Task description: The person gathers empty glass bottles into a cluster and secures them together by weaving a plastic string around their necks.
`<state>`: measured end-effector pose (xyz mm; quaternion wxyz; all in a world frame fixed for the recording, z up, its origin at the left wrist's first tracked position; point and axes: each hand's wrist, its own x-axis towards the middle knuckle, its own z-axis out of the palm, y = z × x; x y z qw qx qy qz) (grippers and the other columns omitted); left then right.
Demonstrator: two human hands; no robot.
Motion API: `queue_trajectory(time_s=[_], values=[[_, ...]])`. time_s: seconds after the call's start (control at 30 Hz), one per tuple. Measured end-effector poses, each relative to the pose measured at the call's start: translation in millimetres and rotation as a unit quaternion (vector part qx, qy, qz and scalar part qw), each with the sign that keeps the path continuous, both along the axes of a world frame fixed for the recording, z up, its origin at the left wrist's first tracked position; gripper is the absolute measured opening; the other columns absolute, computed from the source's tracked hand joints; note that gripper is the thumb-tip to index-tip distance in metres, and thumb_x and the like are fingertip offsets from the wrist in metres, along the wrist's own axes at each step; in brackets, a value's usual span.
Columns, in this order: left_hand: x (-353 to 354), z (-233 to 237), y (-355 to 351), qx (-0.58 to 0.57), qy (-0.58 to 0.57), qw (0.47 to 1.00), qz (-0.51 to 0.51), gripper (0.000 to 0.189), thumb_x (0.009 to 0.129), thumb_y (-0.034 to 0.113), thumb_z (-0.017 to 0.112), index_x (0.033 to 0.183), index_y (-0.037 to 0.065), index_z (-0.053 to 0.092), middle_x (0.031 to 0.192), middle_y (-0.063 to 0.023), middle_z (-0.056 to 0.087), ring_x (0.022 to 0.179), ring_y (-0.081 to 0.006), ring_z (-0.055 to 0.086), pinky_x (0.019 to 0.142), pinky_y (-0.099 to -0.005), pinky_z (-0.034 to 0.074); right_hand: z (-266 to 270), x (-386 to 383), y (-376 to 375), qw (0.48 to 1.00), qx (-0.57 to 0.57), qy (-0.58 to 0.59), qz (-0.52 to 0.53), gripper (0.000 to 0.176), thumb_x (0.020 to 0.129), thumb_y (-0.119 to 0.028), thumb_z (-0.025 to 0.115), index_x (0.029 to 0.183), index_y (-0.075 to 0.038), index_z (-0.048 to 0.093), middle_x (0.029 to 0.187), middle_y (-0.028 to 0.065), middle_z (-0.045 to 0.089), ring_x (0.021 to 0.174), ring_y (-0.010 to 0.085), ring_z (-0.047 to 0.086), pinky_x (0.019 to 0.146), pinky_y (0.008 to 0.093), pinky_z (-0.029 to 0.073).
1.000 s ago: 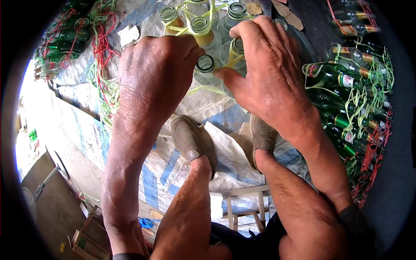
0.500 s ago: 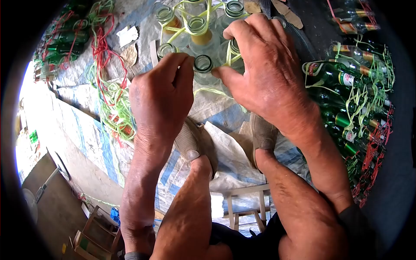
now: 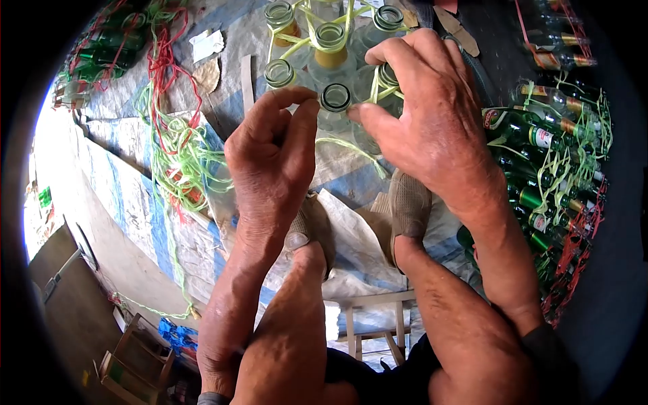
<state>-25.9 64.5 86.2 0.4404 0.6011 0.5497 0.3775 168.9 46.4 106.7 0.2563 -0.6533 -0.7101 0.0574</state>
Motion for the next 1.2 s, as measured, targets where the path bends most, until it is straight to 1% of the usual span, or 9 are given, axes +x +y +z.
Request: queue_trajectory(time_s=[0.2,0.3,0.6,0.63,0.73,0.83,0.93,1.03,1.2], values=[[-0.1,-6.3,-1.8,-0.026,-0.062,0.998,0.001,0.011,0.100,0.000,0.073,0.109,0.003,0.077,0.063,0.0101,0.048,0.060,0.0008,0.038,0.054,-0.0222,0.029,1.9,-0.2,1.1,1.000,-0.007,-0.012,0.005,0.051,0.071,-0.014,0.095,0.115,-0.009,0.070,0.115,0.0105,0.064,0.109,0.0353,0.062,0.096,0.0467,0.051],[-0.3,-6.5,-2.0,-0.043,-0.067,0.997,0.007,0.009,0.101,0.001,0.073,0.108,0.003,0.078,0.063,0.0100,0.049,0.061,0.0011,0.039,0.055,-0.0221,0.030,-3.3,-0.1,2.2,1.000,0.012,-0.007,0.014,0.045,0.072,-0.016,0.090,0.111,-0.007,0.070,0.108,0.0091,0.061,0.105,0.0319,0.059,0.093,0.0474,0.045],[-0.4,-14.3,-13.4,-0.040,-0.114,0.992,0.019,0.014,0.104,0.003,0.072,0.118,0.003,0.075,0.065,0.0087,0.052,0.063,0.0006,0.041,0.056,-0.0216,0.030,-0.2,0.9,2.0,1.000,0.000,-0.008,0.017,0.046,0.072,-0.016,0.091,0.113,-0.008,0.071,0.112,0.0088,0.063,0.108,0.0327,0.061,0.093,0.0467,0.047],[-1.9,-13.4,-16.5,-0.044,-0.126,0.991,0.018,0.016,0.105,0.005,0.073,0.121,0.004,0.076,0.073,0.0111,0.056,0.067,0.0017,0.040,0.059,-0.0194,0.028,1.2,0.6,1.5,1.000,-0.009,-0.011,0.013,0.047,0.073,-0.016,0.091,0.115,-0.009,0.071,0.114,0.0085,0.063,0.110,0.0329,0.061,0.094,0.0466,0.048],[-5.6,-11.9,-19.4,-0.044,-0.121,0.991,0.023,0.014,0.105,0.005,0.074,0.119,0.003,0.076,0.074,0.0106,0.058,0.067,0.0016,0.041,0.059,-0.0195,0.029,1.6,0.4,1.4,1.000,-0.013,-0.012,0.016,0.049,0.073,-0.016,0.091,0.117,-0.010,0.071,0.115,0.0081,0.063,0.111,0.0329,0.061,0.096,0.0473,0.049],[-4.5,-14.7,-20.1,-0.045,-0.111,0.992,0.039,0.011,0.104,0.003,0.072,0.115,0.002,0.074,0.066,0.0083,0.053,0.063,0.0003,0.041,0.056,-0.0210,0.032,1.6,0.8,1.0,1.000,-0.010,-0.015,0.020,0.050,0.073,-0.017,0.091,0.118,-0.010,0.070,0.116,0.0080,0.063,0.112,0.0333,0.062,0.096,0.0476,0.049],[-11.4,-17.8,-20.3,-0.075,-0.108,0.991,0.030,0.015,0.105,0.006,0.075,0.118,0.001,0.076,0.085,0.0055,0.071,0.074,0.0007,0.054,0.064,-0.0187,0.040,2.6,0.5,0.8,1.000,-0.013,-0.017,0.019,0.051,0.073,-0.017,0.091,0.119,-0.011,0.070,0.117,0.0079,0.064,0.112,0.0334,0.062,0.097,0.0477,0.048],[-12.2,-18.3,-21.4,-0.099,-0.136,0.985,0.038,0.016,0.104,0.008,0.076,0.119,0.002,0.077,0.093,0.0023,0.076,0.080,-0.0007,0.060,0.068,-0.0192,0.045,3.4,0.2,1.2,1.000,-0.019,-0.010,0.019,0.051,0.073,-0.017,0.091,0.118,-0.011,0.070,0.117,0.0078,0.064,0.113,0.0331,0.061,0.097,0.0477,0.048],[-14.8,-20.2,-23.3,-0.119,-0.157,0.979,0.046,0.016,0.104,0.009,0.077,0.117,0.001,0.077,0.095,0.0022,0.077,0.081,-0.0012,0.061,0.070,-0.0196,0.047,3.9,0.2,1.4,1.000,-0.018,-0.006,0.021,0.050,0.072,-0.017,0.092,0.118,-0.011,0.072,0.116,0.0077,0.065,0.113,0.0328,0.061,0.097,0.0472,0.048]])
